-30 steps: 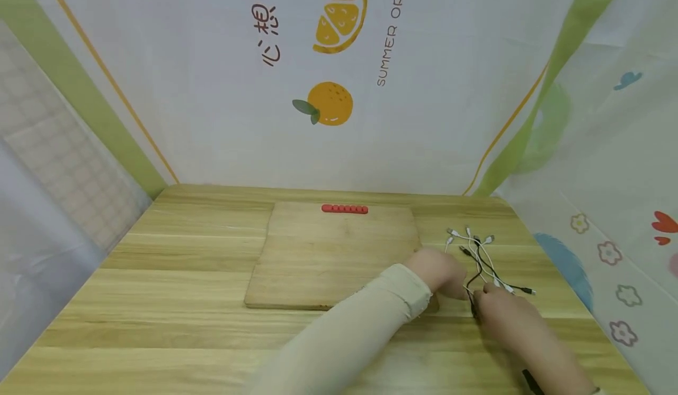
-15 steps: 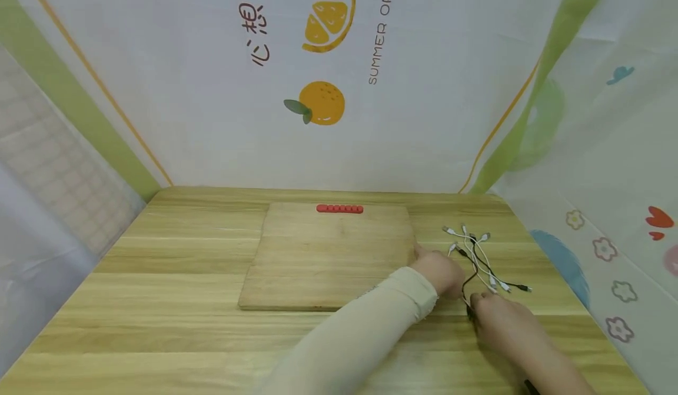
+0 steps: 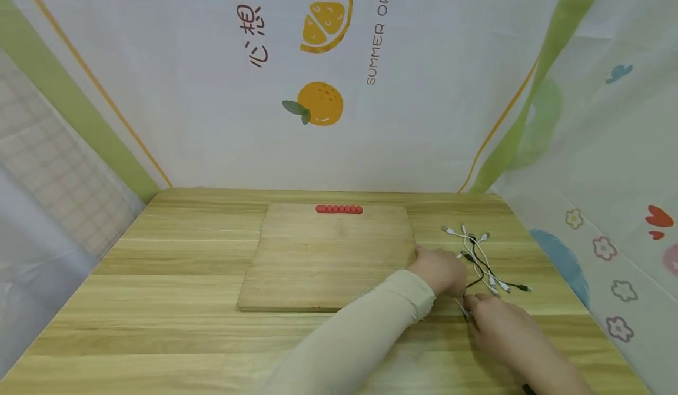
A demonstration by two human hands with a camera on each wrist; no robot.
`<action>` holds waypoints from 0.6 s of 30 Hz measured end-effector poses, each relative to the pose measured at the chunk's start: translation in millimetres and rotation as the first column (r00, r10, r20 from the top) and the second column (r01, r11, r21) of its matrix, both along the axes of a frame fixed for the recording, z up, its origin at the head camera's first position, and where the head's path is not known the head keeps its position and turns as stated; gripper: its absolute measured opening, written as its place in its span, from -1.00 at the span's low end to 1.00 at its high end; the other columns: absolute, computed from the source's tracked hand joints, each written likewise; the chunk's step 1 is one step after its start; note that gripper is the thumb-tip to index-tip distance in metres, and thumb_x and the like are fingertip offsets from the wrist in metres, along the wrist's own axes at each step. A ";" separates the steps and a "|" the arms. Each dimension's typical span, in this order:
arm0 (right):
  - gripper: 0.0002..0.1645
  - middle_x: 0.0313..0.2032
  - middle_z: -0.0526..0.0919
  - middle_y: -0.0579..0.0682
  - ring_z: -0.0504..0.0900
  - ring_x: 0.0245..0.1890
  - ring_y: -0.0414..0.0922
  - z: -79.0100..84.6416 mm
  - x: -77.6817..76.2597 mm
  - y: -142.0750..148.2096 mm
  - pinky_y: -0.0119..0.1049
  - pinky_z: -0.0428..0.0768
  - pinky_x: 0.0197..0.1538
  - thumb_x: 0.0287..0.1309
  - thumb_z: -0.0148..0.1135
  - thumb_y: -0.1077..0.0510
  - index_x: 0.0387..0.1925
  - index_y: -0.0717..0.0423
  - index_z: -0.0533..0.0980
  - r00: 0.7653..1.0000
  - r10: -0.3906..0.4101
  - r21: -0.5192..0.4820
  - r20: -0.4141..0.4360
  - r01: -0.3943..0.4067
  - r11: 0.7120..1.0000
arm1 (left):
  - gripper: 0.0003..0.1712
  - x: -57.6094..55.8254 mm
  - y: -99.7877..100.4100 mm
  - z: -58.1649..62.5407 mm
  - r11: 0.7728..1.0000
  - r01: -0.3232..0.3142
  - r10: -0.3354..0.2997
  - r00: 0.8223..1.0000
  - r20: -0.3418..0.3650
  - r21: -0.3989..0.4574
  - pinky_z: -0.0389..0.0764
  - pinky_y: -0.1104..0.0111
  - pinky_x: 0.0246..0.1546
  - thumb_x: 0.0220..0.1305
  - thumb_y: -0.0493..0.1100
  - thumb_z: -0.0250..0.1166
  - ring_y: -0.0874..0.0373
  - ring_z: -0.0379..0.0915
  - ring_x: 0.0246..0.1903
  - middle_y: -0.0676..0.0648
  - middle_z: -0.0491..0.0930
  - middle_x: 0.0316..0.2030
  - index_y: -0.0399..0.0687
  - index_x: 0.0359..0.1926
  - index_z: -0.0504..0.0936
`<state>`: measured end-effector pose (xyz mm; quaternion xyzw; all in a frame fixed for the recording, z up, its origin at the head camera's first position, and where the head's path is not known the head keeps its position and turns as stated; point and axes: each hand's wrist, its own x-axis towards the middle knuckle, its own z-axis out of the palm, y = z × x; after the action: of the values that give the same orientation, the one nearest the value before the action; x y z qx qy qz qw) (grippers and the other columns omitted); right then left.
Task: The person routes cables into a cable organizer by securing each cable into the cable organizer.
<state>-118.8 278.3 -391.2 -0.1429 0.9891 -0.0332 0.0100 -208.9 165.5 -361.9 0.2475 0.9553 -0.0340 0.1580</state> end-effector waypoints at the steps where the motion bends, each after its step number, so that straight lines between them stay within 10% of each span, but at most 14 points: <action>1: -0.91 -0.34 0.67 -0.07 0.73 -0.33 -0.06 0.4 0.4 -0.7 -0.01 0.66 -0.35 0.24 0.37 0.27 -0.32 0.07 0.58 1.000 0.000 0.001 0.000 0.000 1.000 | -0.65 -0.8 -0.6 -0.1 1.000 -0.006 0.006 1.000 -0.003 0.009 0.30 -0.16 0.48 0.48 0.16 0.22 0.20 0.53 0.33 0.29 0.58 0.34 0.41 0.19 0.73; 7: -0.90 -0.37 0.63 -0.12 0.65 -0.38 -0.17 2.1 3.2 -3.3 -0.12 0.59 -0.41 0.23 0.39 0.28 -0.29 0.05 0.60 1.000 0.013 0.006 -0.023 -0.013 1.000 | -0.81 -11.3 -7.2 0.9 0.991 -0.029 0.033 0.999 -0.030 0.127 0.45 -0.15 0.40 0.46 0.05 0.22 0.21 0.65 0.07 0.23 0.72 0.13 0.32 -0.16 0.78; 12: -0.91 -0.40 0.58 -0.17 0.60 -0.43 -0.22 4.9 5.3 -10.4 -0.17 0.53 -0.45 0.29 0.38 0.22 -0.29 0.01 0.58 0.998 0.019 0.003 -0.055 -0.019 1.000 | -0.70 -34.4 -14.8 -6.3 0.958 -0.043 0.053 0.998 -0.026 0.282 0.60 0.29 -0.34 0.42 -0.05 0.21 0.24 0.46 -0.47 0.11 0.64 -0.37 0.13 -0.52 0.54; 18: -0.92 -0.39 0.62 -0.16 0.61 -0.44 -0.19 9.0 6.2 -22.7 -0.16 0.54 -0.44 0.31 0.36 0.19 -0.27 -0.01 0.58 0.999 0.011 0.001 -0.050 -0.011 1.000 | -0.52 -40.4 -44.2 10.3 0.786 -0.210 0.107 0.972 0.207 0.581 0.25 0.46 -0.62 0.43 -0.16 0.32 0.25 0.17 -0.68 0.08 0.33 -0.67 -0.02 -0.65 0.39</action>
<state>-112.6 255.6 -382.3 -0.1490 0.9883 -0.0290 -0.0144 -249.3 121.3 -351.5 0.2052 0.9182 0.3031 0.1515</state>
